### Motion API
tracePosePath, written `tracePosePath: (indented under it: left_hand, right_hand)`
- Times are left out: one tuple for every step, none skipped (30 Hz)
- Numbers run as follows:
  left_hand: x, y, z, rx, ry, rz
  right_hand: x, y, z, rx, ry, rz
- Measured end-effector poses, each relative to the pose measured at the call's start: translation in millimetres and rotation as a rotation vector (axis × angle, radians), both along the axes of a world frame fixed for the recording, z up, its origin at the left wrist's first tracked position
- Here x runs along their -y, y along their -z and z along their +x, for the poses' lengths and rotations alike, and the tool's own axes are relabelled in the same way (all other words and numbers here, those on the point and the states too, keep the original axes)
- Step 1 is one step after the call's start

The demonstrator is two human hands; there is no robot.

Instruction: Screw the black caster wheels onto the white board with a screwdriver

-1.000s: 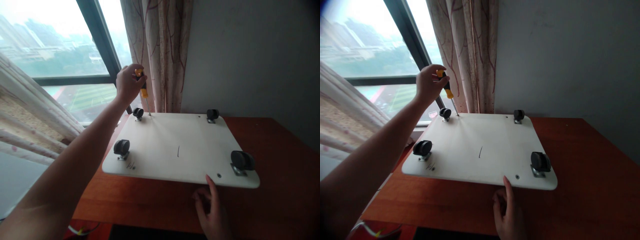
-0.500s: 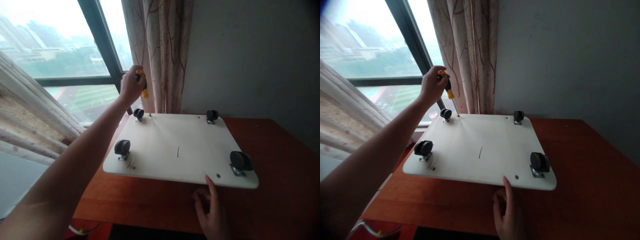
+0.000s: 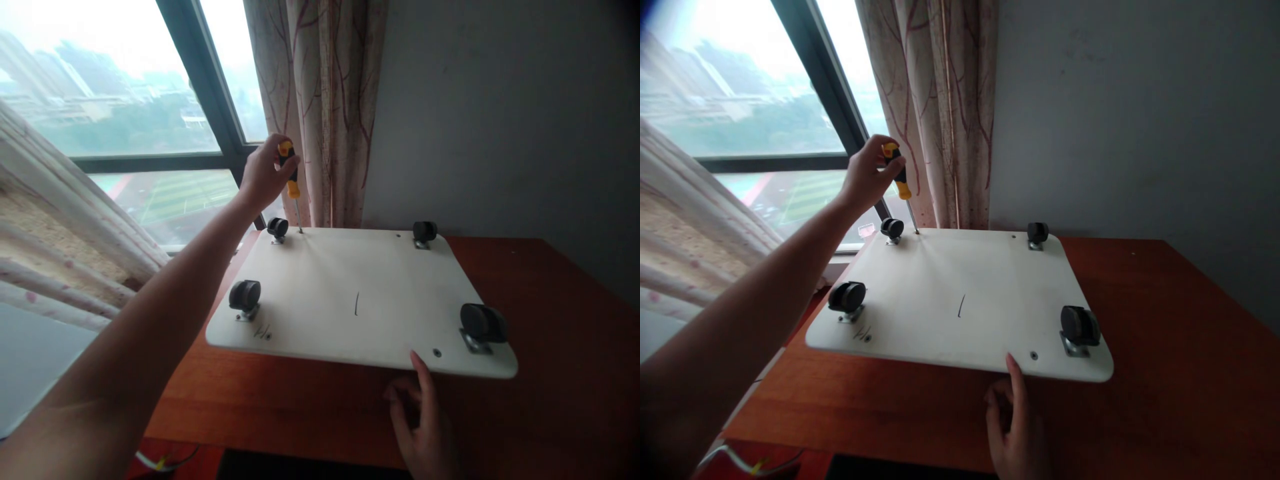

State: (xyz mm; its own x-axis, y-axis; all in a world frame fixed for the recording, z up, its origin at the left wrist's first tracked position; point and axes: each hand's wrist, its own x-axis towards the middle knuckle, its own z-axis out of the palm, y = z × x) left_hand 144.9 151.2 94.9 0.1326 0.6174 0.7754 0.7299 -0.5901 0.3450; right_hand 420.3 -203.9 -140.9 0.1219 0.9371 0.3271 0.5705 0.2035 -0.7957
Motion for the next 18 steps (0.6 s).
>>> tracePosePath:
  left_hand:
    - [0.8, 0.0, 0.4, 0.007, -0.019, 0.004]
    - [1.5, -0.1, 0.9, 0.016, -0.033, 0.004]
    - [2.0, -0.2, 1.3, 0.027, -0.037, 0.003]
    - [2.3, -0.2, 1.8, 0.038, -0.033, 0.0]
    - [2.4, -0.2, 2.4, 0.046, -0.02, -0.004]
    - [2.5, -0.1, 2.9, 0.049, -0.004, -0.007]
    - [2.7, 0.0, 3.5, 0.047, 0.011, -0.008]
    - [3.0, -0.1, 4.1, 0.039, 0.021, -0.011]
    - [3.5, -0.5, 4.6, 0.031, 0.025, -0.012]
    - [4.2, -1.2, 5.0, 0.023, 0.021, -0.011]
    - [5.1, -2.2, 5.4, 0.02, 0.009, -0.003]
    - [6.0, -3.6, 5.6, 0.021, -0.009, 0.007]
    - [6.9, -5.1, 5.8, 0.028, -0.03, 0.018]
    - [7.5, -6.7, 5.9, 0.037, -0.054, 0.027]
    - [7.8, -8.1, 6.1, 0.047, -0.074, 0.031]
    - [7.7, -9.1, 6.3, 0.055, -0.087, 0.029]
    - [7.2, -9.8, 6.6, 0.063, -0.084, 0.02]
    - [6.4, -10.0, 7.0, 0.068, -0.059, 0.007]
  right_hand:
    - [0.3, 0.3, -0.2, -0.008, 0.003, -0.009]
    - [0.6, 0.4, -0.4, -0.014, 0.004, -0.014]
    - [0.9, 0.3, -0.4, -0.019, 0.005, -0.018]
    - [1.0, 0.2, -0.3, -0.021, 0.007, -0.02]
    - [1.1, 0.1, -0.1, -0.022, 0.006, -0.023]
    - [1.1, 0.1, 0.3, -0.022, 0.006, -0.029]
    - [1.1, 0.3, 0.6, -0.022, 0.004, -0.035]
    - [1.0, 0.8, 1.0, -0.024, 0.003, -0.041]
    - [1.0, 1.5, 1.3, -0.028, 0.005, -0.045]
    - [0.9, 2.3, 1.5, -0.033, 0.004, -0.045]
    - [0.9, 3.2, 1.6, -0.039, 0.0, -0.043]
    - [0.9, 4.0, 1.6, -0.047, -0.003, -0.04]
    - [0.9, 4.7, 1.5, -0.055, -0.005, -0.038]
    - [1.0, 5.2, 1.5, -0.06, -0.007, -0.038]
    - [1.2, 5.4, 1.5, -0.063, -0.006, -0.039]
    - [1.4, 5.4, 1.5, -0.063, -0.003, -0.043]
    - [1.5, 5.3, 1.6, -0.06, 0.001, -0.045]
    - [1.7, 5.0, 1.8, -0.055, 0.001, -0.044]
